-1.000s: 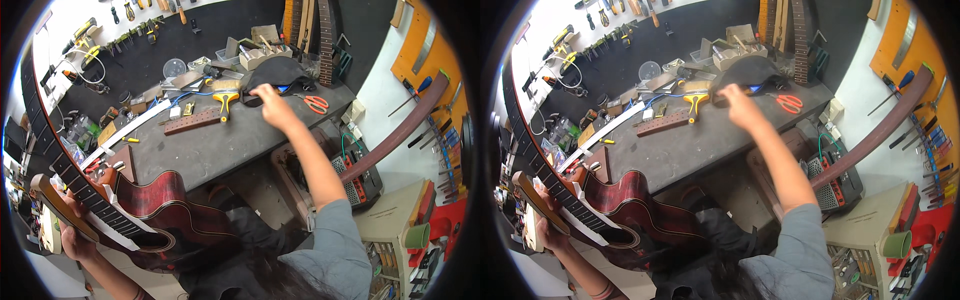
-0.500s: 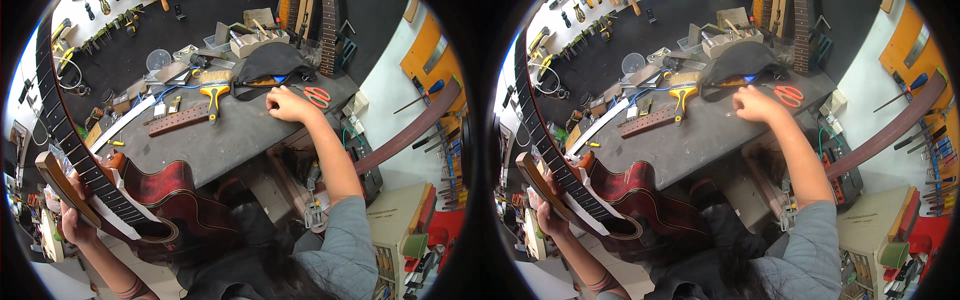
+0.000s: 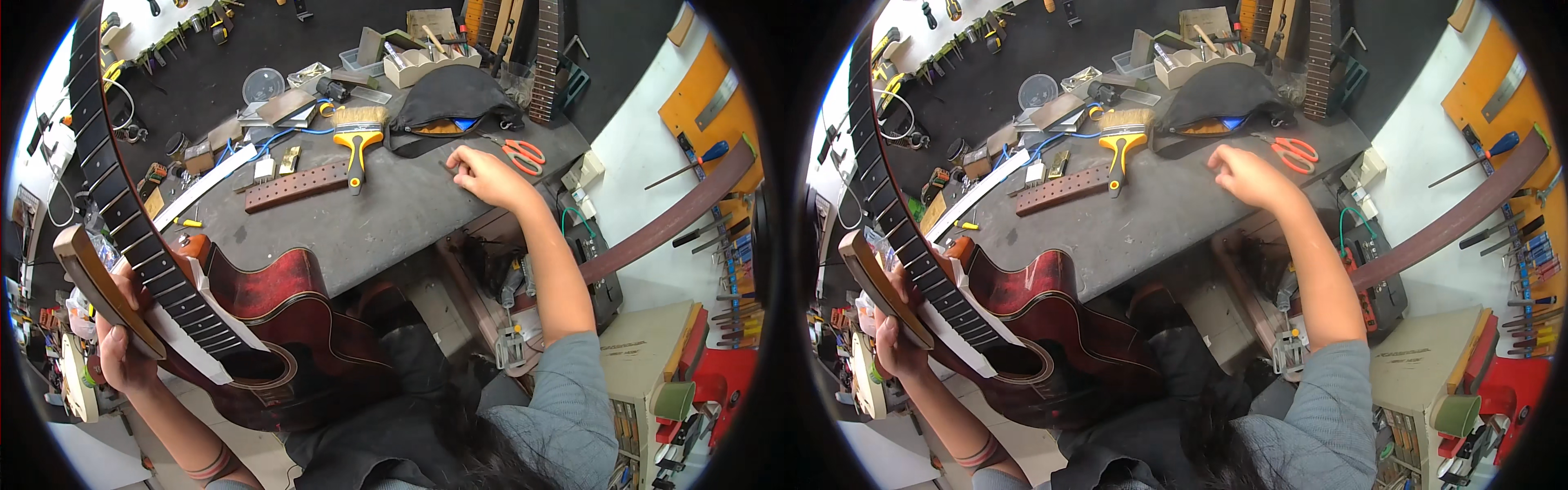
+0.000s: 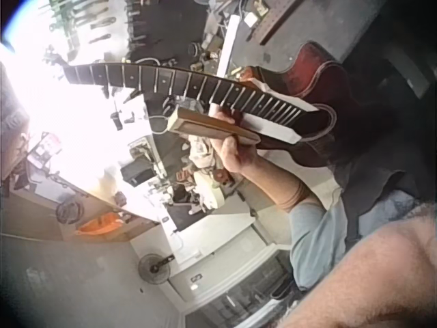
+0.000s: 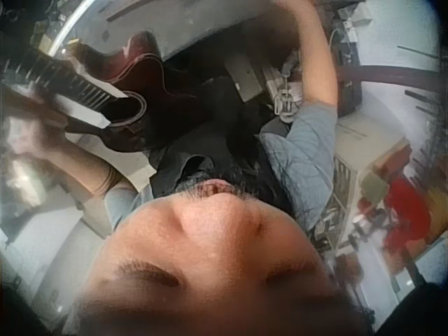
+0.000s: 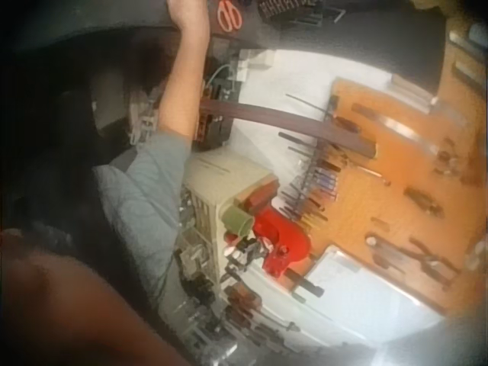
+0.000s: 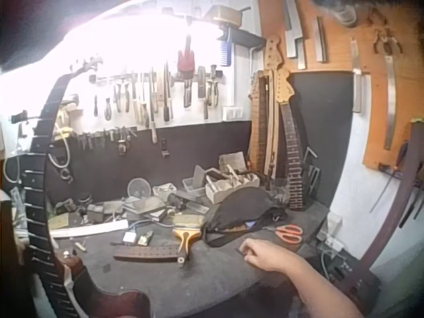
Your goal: The person sands the fretboard of a red acoustic guitar using a sanding block. They protect the guitar body with masking tape and use a brush to clean dust from the frets. The person repeatedly checks the smoothness of the fretboard with their fingers.
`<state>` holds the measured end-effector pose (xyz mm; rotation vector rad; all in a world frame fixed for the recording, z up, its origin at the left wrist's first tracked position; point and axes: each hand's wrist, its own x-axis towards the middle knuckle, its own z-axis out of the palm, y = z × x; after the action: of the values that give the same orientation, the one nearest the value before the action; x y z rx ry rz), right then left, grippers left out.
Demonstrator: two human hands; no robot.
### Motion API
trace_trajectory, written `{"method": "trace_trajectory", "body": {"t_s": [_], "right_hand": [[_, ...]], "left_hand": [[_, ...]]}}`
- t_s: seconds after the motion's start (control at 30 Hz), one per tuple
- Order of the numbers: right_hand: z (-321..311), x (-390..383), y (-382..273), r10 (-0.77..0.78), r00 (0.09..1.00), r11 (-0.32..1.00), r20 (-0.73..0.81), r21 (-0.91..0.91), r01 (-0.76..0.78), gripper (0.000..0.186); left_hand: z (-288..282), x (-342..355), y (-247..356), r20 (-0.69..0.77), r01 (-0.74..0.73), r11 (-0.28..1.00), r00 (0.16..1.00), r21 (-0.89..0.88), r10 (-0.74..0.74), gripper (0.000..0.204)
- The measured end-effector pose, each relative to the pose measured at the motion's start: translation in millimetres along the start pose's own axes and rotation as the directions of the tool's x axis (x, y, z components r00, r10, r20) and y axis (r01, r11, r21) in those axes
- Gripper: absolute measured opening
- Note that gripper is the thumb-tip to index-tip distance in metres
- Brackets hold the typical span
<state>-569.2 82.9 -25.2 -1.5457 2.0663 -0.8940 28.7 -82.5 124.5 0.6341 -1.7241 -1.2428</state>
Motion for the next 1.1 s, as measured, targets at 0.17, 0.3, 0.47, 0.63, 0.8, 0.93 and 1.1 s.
{"method": "trace_trajectory", "body": {"t_s": [0.17,0.3,0.47,0.63,0.8,0.93,1.1], "right_hand": [[1.3,-54.0,-40.9,0.033,0.999,0.54,0.038,0.84,-0.049,0.019],[30.0,-90.1,-68.8,-0.124,0.982,0.049,-0.143,0.987,0.15,0.016],[54.3,-126.5,-109.6,0.035,0.999,-0.28,-0.038,0.959,0.046,0.028],[61.9,-155.9,-123.0,-0.022,1.0,-0.273,0.006,0.962,-0.011,0.05],[55.4,-176.6,-147.1,0.038,0.998,-0.144,0.05,0.989,-0.044,0.059],[53.4,-187.2,-154.8,0.072,0.993,-0.133,0.09,0.988,-0.08,0.059],[52.6,-207.4,-160.0,0.211,0.975,0.159,0.071,0.982,-0.105,0.045]], "left_hand": [[-4.1,1.0,-5.3,-0.062,0.002,0.998,0.998,-0.055,-0.005,0.074],[-13.7,3.3,-13.8,-0.006,-0.015,0.994,1.0,-0.109,0.014,0.076],[-23.6,0.5,-19.4,0.007,0.002,0.994,1.0,-0.111,-0.001,0.075],[-20.4,4.0,-22.2,0.039,0.002,0.995,0.999,-0.102,0.002,0.075],[-14.9,3.2,-18.5,0.015,0.005,0.998,1.0,-0.066,-0.004,0.074],[-23.3,5.0,-19.8,0.04,-0.005,0.998,0.999,-0.059,0.007,0.074],[-40.8,13.2,-39.4,0.041,-0.057,0.989,0.997,-0.137,0.064,0.07]]}}
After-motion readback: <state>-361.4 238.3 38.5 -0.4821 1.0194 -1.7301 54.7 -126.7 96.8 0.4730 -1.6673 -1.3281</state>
